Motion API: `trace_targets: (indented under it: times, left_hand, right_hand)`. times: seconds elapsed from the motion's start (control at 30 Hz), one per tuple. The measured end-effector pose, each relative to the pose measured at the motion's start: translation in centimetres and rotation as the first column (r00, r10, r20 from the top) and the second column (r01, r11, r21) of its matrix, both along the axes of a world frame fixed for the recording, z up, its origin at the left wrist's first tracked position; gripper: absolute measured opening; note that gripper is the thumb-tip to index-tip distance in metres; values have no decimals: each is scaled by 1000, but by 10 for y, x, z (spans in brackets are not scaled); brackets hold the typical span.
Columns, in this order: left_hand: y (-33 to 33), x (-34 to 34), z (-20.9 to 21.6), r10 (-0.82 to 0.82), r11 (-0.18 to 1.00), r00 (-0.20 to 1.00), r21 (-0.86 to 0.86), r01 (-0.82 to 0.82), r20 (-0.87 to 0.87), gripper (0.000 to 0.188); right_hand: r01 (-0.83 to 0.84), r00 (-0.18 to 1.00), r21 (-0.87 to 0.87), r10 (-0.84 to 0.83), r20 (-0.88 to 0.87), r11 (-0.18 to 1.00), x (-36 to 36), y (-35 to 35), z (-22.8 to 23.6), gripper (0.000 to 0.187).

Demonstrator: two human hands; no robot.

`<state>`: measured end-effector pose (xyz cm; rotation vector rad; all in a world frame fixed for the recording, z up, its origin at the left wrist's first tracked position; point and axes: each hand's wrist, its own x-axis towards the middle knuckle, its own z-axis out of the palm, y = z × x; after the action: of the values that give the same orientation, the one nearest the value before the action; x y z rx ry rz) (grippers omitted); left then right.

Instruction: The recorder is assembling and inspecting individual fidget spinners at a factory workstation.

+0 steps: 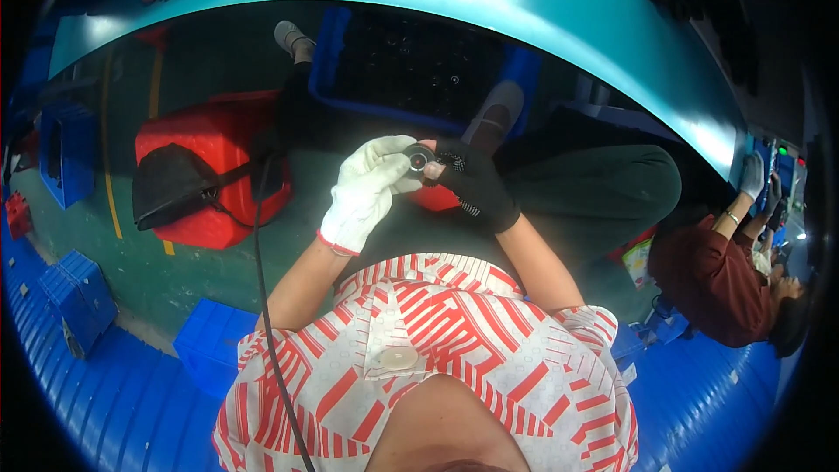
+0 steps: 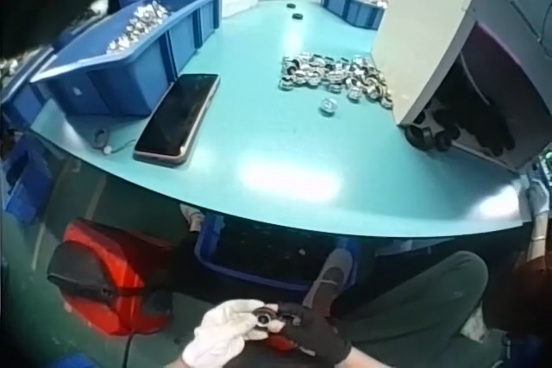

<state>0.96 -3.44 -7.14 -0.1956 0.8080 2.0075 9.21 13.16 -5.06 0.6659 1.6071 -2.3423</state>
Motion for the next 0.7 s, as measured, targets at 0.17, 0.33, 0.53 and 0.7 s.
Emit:
trace_targets:
  times: [0.17, 0.33, 0.53, 0.7]
  left_hand:
    - [4, -1, 13, 1, 1000, 1000, 0, -1, -3, 29]
    - [0, -1, 6, -48, 997, 996, -49, 52, 80, 38]
    - [2, -5, 12, -45, 998, 999, 47, 46, -31, 42]
    - [-2, -4, 10, -50, 997, 999, 60, 50, 1, 43]
  right_hand:
    - [37, 997, 186, -24, -71, 982, 2, -6, -8, 33]
    - [97, 880, 748, 295, -373, 657, 2, -4, 7, 37]
    - [61, 911, 707, 251, -329, 704, 0, -3, 8, 45]
    - [37, 915, 710, 261, -307, 703, 2, -5, 3, 45]
